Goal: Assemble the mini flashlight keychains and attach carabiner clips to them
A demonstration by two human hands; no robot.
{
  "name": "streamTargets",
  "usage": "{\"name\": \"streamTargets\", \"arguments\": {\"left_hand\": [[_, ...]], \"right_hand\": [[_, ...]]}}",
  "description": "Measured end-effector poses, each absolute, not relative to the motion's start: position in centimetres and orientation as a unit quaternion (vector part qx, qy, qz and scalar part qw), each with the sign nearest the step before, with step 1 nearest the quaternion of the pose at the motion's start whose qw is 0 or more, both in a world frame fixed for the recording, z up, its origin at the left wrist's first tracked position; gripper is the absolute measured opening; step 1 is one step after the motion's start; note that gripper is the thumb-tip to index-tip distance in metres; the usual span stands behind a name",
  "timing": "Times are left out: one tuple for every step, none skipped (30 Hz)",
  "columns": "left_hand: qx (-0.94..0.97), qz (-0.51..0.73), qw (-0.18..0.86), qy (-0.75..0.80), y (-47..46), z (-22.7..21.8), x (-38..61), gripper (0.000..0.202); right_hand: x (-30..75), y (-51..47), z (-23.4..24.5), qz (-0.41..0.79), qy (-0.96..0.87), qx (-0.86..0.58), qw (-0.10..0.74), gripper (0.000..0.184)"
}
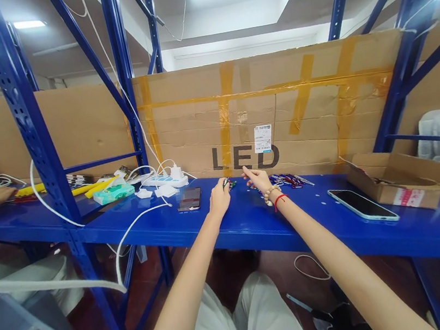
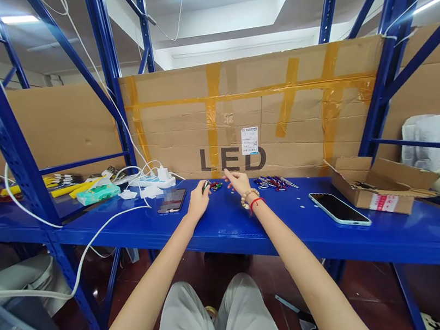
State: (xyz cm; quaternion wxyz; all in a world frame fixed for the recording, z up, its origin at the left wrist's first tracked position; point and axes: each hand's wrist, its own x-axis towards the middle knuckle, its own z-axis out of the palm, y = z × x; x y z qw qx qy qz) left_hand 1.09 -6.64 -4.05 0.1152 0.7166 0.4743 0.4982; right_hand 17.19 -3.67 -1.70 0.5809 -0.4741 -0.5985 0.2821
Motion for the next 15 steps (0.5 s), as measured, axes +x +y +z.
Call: {"name": "streamTargets", "arguments": {"left_hand": [[0.710,0.502,0.118,0.479,-6.7,-4.0,1.0,0.024],[0.705,0.505,0.121,0.483,-6.7,-4.0,1.0,0.025],[0.702,0.509,0.124,0.484,-6.7,-4.0,0.9,0.025],[0.699,0.512,0.127,0.482,-6.7,-4.0,0.9,0.025],[0.699,0.516,0.130,0.479,-6.7,-4.0,0.9,0.024],[0.699,0.519,0.133,0.473,-6.6,-4.1,0.9,0.023],[0.701,0.523,0.136,0.466,-6.5,-4.1,1.0,0.021],[0.703,0.526,0.140,0.458,-6.4,-4.1,1.0,0.019],[0.706,0.528,0.143,0.449,-6.3,-4.2,1.1,0.017],[0.710,0.530,0.147,0.440,-6.2,-4.2,1.1,0.016],[0.714,0.531,0.150,0.431,-6.1,-4.2,1.2,0.016],[0.718,0.530,0.153,0.423,-6.1,-4.2,1.2,0.016],[0.723,0.529,0.156,0.416,-6.1,-4.2,1.3,0.017],[0.729,0.526,0.159,0.409,-6.1,-4.2,1.3,0.017],[0.735,0.523,0.162,0.402,-6.1,-4.2,1.4,0.019]], "right_hand": [[17.6,-3.5,-1.8,0.270,-0.586,-0.481,0.594,0.054],[18.0,-3.3,-2.0,0.258,-0.576,-0.486,0.604,0.054],[18.3,-3.2,-2.1,0.248,-0.570,-0.489,0.613,0.054],[18.4,-3.1,-2.2,0.239,-0.568,-0.489,0.618,0.054],[18.4,-3.1,-2.2,0.231,-0.571,-0.486,0.620,0.053],[18.4,-3.2,-2.2,0.226,-0.579,-0.479,0.620,0.052],[18.2,-3.4,-2.1,0.224,-0.591,-0.470,0.616,0.050],[18.0,-3.6,-2.0,0.223,-0.606,-0.459,0.609,0.048],[17.7,-3.8,-1.9,0.225,-0.622,-0.448,0.602,0.046],[17.4,-4.1,-1.7,0.228,-0.638,-0.436,0.593,0.045],[17.2,-4.3,-1.5,0.232,-0.652,-0.425,0.583,0.045],[17.0,-4.5,-1.4,0.237,-0.666,-0.415,0.573,0.045],[16.8,-4.7,-1.2,0.244,-0.679,-0.405,0.562,0.046],[16.7,-4.8,-1.2,0.251,-0.692,-0.396,0.549,0.046],[16.7,-4.9,-1.1,0.259,-0.703,-0.388,0.537,0.047]]}}
